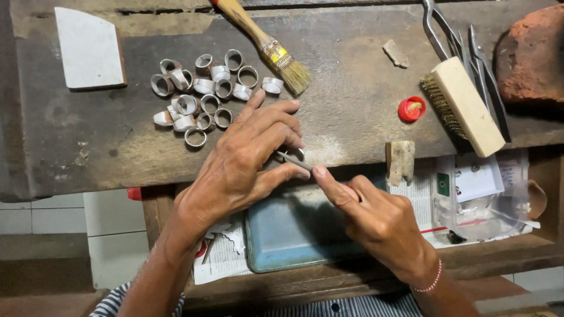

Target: The person is using a needle file to smooth and shape the edges of a metal ring at a jewelry workbench.

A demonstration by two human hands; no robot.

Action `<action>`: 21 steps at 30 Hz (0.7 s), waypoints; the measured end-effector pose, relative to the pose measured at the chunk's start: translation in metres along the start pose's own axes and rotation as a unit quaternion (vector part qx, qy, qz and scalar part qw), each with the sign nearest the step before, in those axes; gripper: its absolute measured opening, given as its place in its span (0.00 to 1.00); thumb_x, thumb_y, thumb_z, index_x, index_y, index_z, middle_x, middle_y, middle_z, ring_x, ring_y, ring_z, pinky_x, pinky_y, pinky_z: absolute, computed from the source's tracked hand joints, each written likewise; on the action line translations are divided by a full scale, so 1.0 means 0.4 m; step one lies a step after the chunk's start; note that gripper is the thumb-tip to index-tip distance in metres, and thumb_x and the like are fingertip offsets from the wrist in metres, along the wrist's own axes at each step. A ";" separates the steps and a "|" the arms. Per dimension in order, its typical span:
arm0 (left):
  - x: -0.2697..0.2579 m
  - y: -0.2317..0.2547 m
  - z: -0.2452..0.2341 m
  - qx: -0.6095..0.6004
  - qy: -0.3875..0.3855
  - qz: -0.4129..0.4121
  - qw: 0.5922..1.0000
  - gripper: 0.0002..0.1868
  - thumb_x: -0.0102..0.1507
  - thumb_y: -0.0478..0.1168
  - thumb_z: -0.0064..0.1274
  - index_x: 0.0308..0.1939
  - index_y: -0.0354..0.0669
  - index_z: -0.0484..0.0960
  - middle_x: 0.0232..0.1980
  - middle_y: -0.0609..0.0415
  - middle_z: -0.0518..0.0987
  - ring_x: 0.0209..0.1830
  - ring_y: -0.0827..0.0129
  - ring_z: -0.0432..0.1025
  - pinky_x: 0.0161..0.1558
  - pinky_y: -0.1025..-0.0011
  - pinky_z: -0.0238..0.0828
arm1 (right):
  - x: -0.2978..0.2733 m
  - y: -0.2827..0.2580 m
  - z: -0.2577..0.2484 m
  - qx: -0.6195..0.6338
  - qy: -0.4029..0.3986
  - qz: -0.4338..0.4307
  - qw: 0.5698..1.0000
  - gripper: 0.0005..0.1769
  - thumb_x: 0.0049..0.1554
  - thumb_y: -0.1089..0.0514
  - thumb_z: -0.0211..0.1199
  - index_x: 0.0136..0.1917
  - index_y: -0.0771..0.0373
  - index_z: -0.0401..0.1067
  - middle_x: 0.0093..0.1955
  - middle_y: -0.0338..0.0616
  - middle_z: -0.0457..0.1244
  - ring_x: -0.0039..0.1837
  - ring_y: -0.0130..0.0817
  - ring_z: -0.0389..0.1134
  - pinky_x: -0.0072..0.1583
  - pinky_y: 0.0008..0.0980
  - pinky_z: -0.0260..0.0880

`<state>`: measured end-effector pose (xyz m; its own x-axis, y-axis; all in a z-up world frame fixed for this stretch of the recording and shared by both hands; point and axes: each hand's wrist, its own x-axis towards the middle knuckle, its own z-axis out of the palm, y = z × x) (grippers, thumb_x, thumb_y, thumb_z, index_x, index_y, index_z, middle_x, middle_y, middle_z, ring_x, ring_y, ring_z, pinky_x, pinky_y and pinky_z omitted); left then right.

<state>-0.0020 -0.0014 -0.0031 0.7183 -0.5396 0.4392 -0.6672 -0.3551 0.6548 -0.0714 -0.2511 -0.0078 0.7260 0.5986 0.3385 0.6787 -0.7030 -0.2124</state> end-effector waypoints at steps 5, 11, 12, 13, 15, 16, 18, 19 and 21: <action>-0.002 -0.003 0.006 -0.004 0.008 -0.008 1.000 0.16 0.64 0.43 0.64 0.44 0.37 0.74 0.51 0.45 0.77 0.70 0.49 0.69 0.78 0.40 0.49 | 0.025 0.019 -0.016 0.016 0.003 0.007 1.000 0.30 0.65 0.75 0.48 0.75 0.55 0.67 0.36 0.34 0.55 0.33 0.30 0.54 0.39 0.31 0.60; -0.002 -0.004 0.006 -0.002 0.014 -0.004 1.000 0.18 0.63 0.44 0.66 0.43 0.37 0.75 0.50 0.46 0.77 0.70 0.49 0.70 0.77 0.40 0.50 | 0.022 0.003 -0.016 0.020 -0.006 0.015 1.000 0.29 0.65 0.75 0.47 0.75 0.57 0.67 0.36 0.35 0.56 0.33 0.28 0.55 0.36 0.29 0.59; -0.001 -0.003 0.006 -0.001 0.014 -0.003 1.000 0.18 0.62 0.44 0.67 0.43 0.37 0.75 0.50 0.45 0.77 0.69 0.49 0.70 0.77 0.40 0.50 | 0.023 0.001 -0.013 0.015 -0.009 0.016 1.000 0.27 0.67 0.72 0.47 0.75 0.57 0.67 0.37 0.36 0.55 0.33 0.28 0.55 0.36 0.30 0.58; -0.002 -0.003 0.006 0.000 0.013 -0.001 1.000 0.18 0.62 0.44 0.67 0.43 0.37 0.75 0.50 0.45 0.77 0.69 0.49 0.70 0.77 0.40 0.50 | 0.030 0.001 -0.008 0.014 -0.007 0.017 1.000 0.27 0.67 0.72 0.47 0.75 0.57 0.67 0.37 0.36 0.55 0.33 0.28 0.55 0.36 0.30 0.58; 0.000 0.000 0.005 -0.003 0.010 -0.008 1.000 0.15 0.64 0.41 0.65 0.44 0.37 0.75 0.50 0.46 0.76 0.70 0.49 0.70 0.77 0.40 0.50 | 0.044 0.001 -0.003 -0.041 -0.008 0.018 0.999 0.30 0.67 0.72 0.48 0.77 0.50 0.65 0.37 0.34 0.54 0.31 0.33 0.55 0.36 0.36 0.60; -0.001 0.003 0.006 -0.001 0.007 -0.005 1.000 0.15 0.64 0.41 0.65 0.44 0.37 0.75 0.50 0.46 0.76 0.70 0.49 0.70 0.77 0.40 0.50 | 0.045 0.001 -0.013 -0.042 -0.004 0.020 0.999 0.30 0.67 0.72 0.48 0.77 0.50 0.65 0.37 0.34 0.54 0.31 0.33 0.55 0.36 0.36 0.60; 0.001 0.005 0.004 0.009 0.006 -0.012 1.000 0.15 0.65 0.44 0.63 0.44 0.38 0.75 0.51 0.47 0.76 0.70 0.50 0.69 0.78 0.40 0.49 | 0.057 0.009 -0.030 -0.037 0.004 0.013 0.999 0.32 0.64 0.73 0.48 0.76 0.50 0.68 0.37 0.31 0.57 0.33 0.30 0.59 0.35 0.33 0.60; 0.001 0.005 0.004 0.012 0.006 -0.012 1.000 0.15 0.65 0.44 0.63 0.44 0.38 0.75 0.51 0.47 0.76 0.70 0.50 0.69 0.78 0.40 0.49 | 0.050 0.021 -0.047 -0.037 0.006 0.012 0.999 0.32 0.64 0.73 0.48 0.76 0.50 0.68 0.37 0.31 0.57 0.33 0.30 0.59 0.35 0.33 0.60; 0.001 0.004 0.007 0.016 0.005 -0.012 1.000 0.17 0.64 0.47 0.63 0.45 0.38 0.76 0.52 0.45 0.77 0.70 0.50 0.69 0.78 0.39 0.49 | 0.034 0.045 -0.078 0.109 0.001 0.010 0.994 0.35 0.57 0.82 0.53 0.75 0.62 0.65 0.37 0.38 0.61 0.34 0.29 0.57 0.42 0.34 0.64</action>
<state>-0.0034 -0.0042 -0.0036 0.7358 -0.5226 0.4307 -0.6560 -0.3921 0.6449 -0.0530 -0.2676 0.0216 0.7391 0.5846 0.3347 0.6727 -0.6141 -0.4128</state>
